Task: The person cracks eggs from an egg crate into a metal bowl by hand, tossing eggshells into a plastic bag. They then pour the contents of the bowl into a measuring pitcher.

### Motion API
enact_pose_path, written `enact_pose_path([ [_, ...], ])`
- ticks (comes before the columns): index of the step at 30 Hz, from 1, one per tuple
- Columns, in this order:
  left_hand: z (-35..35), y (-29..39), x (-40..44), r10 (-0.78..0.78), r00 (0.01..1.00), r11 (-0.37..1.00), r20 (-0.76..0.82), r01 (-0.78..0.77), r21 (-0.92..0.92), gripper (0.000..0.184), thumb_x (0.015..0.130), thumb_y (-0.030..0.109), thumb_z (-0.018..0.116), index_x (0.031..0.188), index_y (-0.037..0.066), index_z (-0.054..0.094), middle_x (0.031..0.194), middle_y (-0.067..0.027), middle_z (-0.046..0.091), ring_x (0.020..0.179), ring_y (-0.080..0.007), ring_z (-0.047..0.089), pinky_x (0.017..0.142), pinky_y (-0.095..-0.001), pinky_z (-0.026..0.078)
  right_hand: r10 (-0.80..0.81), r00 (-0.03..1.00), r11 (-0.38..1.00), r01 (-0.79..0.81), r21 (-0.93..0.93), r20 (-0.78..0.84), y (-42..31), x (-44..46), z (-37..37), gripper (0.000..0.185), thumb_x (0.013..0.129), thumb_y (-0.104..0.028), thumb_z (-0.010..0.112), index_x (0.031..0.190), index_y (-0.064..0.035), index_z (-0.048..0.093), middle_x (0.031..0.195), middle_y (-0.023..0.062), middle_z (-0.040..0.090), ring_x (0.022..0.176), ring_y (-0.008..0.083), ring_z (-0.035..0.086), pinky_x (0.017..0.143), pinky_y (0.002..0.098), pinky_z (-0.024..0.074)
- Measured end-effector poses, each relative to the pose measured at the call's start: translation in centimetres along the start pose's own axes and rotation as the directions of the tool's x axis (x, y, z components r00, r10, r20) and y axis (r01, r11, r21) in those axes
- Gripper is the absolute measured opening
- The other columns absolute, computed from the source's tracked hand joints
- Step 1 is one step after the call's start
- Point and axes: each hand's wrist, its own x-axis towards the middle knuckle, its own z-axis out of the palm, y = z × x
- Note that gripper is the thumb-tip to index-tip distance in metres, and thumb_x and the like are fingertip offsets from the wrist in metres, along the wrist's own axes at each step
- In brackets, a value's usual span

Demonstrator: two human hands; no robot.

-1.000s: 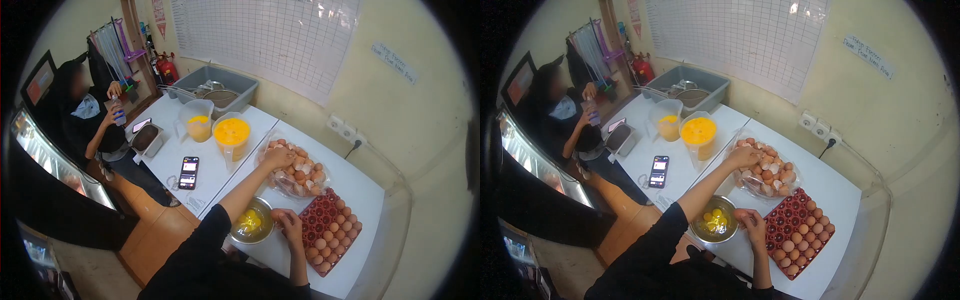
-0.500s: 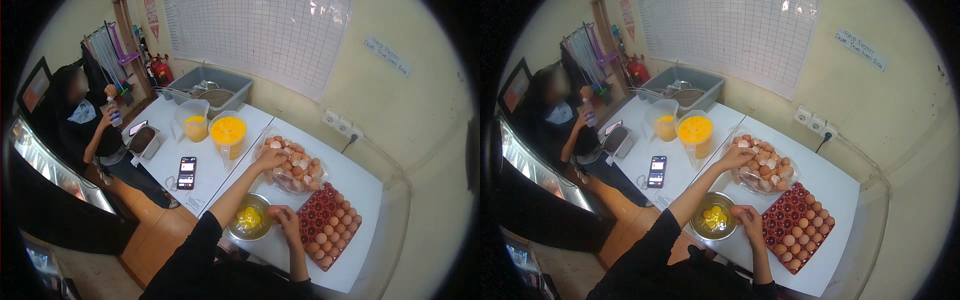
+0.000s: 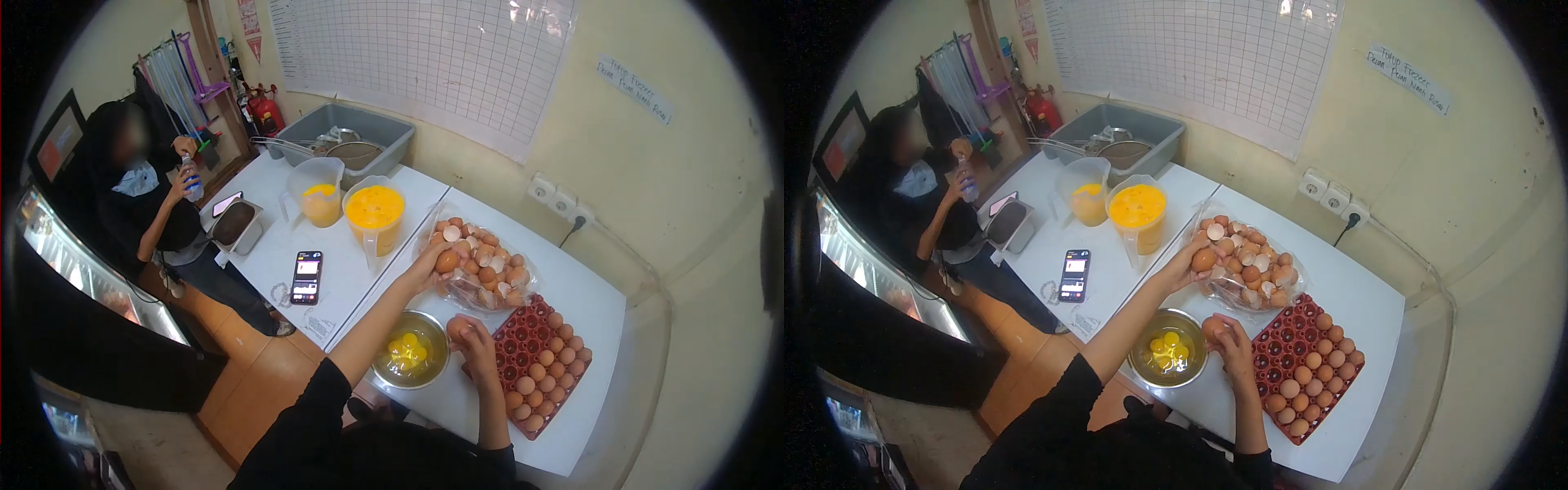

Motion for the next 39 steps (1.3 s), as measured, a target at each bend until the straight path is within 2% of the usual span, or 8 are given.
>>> enact_pose_path([
  [10, -0.9, -4.3, -9.4, -0.026, 1.000, 0.957, -0.007, 0.023, -0.288, 0.034, 0.099, 0.033, 0.048, 0.108, 0.002, 0.059, 0.091, -0.0105, 0.062, 0.065, -0.0184, 0.055, 0.059, -0.0274, 0.046, 0.100, 0.978, 0.961, -0.143, 0.237, 0.183, -0.4, -0.6, 1.3, 0.037, 0.100, -0.020, 0.052, 0.128, 0.0055, 0.051, 0.111, 0.0126, 0.064, 0.087, 0.0205, 0.067, 0.078, 0.0279, 0.0549],
  [16, 0.2, -4.9, -14.3, -0.008, 0.996, 0.943, -0.088, -0.022, -0.333, 0.037, 0.100, 0.035, 0.045, 0.108, 0.001, 0.058, 0.091, -0.0116, 0.062, 0.069, -0.0200, 0.055, 0.067, -0.0302, 0.047, 0.114, 0.977, 0.981, -0.139, 0.137, 0.180, -0.4, -1.5, 3.2, 0.042, 0.100, -0.026, 0.056, 0.129, 0.0038, 0.051, 0.110, 0.0129, 0.063, 0.088, 0.0187, 0.067, 0.078, 0.0247, 0.0544],
  [22, -0.3, -6.4, -16.5, -0.063, 0.982, 0.936, -0.179, -0.004, -0.351, 0.039, 0.102, 0.037, 0.043, 0.110, 0.002, 0.058, 0.088, -0.0107, 0.061, 0.059, -0.0170, 0.053, 0.055, -0.0260, 0.043, 0.046, 0.988, 0.998, -0.038, -0.052, 0.147, 0.4, -1.3, 3.9, 0.040, 0.097, -0.022, 0.064, 0.127, 0.0016, 0.053, 0.112, 0.0139, 0.065, 0.088, 0.0186, 0.067, 0.077, 0.0260, 0.0549],
  [28, 0.0, -7.9, -16.9, -0.099, 0.969, 0.932, -0.226, 0.011, -0.362, 0.037, 0.102, 0.041, 0.045, 0.106, 0.006, 0.058, 0.081, -0.0074, 0.060, 0.047, -0.0104, 0.045, 0.044, -0.0213, 0.034, -0.312, 0.941, 0.888, 0.337, -0.313, 0.128, -1.8, -2.4, 6.8, 0.043, 0.090, -0.014, 0.072, 0.126, 0.0026, 0.055, 0.111, 0.0136, 0.065, 0.094, 0.0165, 0.064, 0.080, 0.0263, 0.0523],
  [31, 0.2, -8.7, -16.9, -0.090, 0.967, 0.922, -0.239, -0.010, -0.387, 0.036, 0.099, 0.042, 0.049, 0.107, 0.008, 0.056, 0.079, -0.0094, 0.061, 0.046, -0.0096, 0.042, 0.043, -0.0223, 0.032, -0.759, 0.641, 0.503, 0.691, -0.519, 0.117, -4.7, -4.4, 8.3, 0.050, 0.084, -0.013, 0.077, 0.125, 0.0039, 0.054, 0.113, 0.0166, 0.061, 0.099, 0.0212, 0.064, 0.085, 0.0312, 0.0520],
  [34, 1.0, -8.7, -16.8, -0.102, 0.971, 0.921, -0.217, 0.009, -0.390, 0.034, 0.099, 0.040, 0.048, 0.107, 0.007, 0.056, 0.079, -0.0086, 0.060, 0.046, -0.0094, 0.042, 0.044, -0.0225, 0.034, -0.830, 0.508, 0.355, 0.798, -0.486, 0.229, -3.6, -4.5, 8.1, 0.053, 0.083, -0.013, 0.078, 0.126, 0.0046, 0.053, 0.114, 0.0174, 0.060, 0.103, 0.0234, 0.063, 0.087, 0.0325, 0.0519],
  [38, 2.5, -8.2, -17.2, -0.132, 0.943, 0.912, -0.306, -0.005, -0.410, 0.034, 0.099, 0.040, 0.049, 0.106, 0.008, 0.056, 0.079, -0.0077, 0.060, 0.048, -0.0101, 0.043, 0.048, -0.0225, 0.037, -0.638, 0.765, 0.698, 0.620, -0.359, 0.083, -1.9, -4.9, 8.3, 0.049, 0.086, -0.010, 0.075, 0.128, 0.0037, 0.052, 0.116, 0.0149, 0.061, 0.107, 0.0211, 0.061, 0.092, 0.0324, 0.0504],
  [39, 2.7, -8.2, -17.3, -0.125, 0.940, 0.910, -0.316, -0.019, -0.414, 0.034, 0.099, 0.040, 0.049, 0.106, 0.008, 0.056, 0.080, -0.0072, 0.060, 0.049, -0.0103, 0.044, 0.049, -0.0223, 0.038, -0.635, 0.768, 0.700, 0.617, -0.360, 0.084, -1.5, -4.9, 8.1, 0.049, 0.086, -0.010, 0.075, 0.128, 0.0037, 0.052, 0.116, 0.0149, 0.061, 0.107, 0.0211, 0.061, 0.092, 0.0324, 0.0504],
])
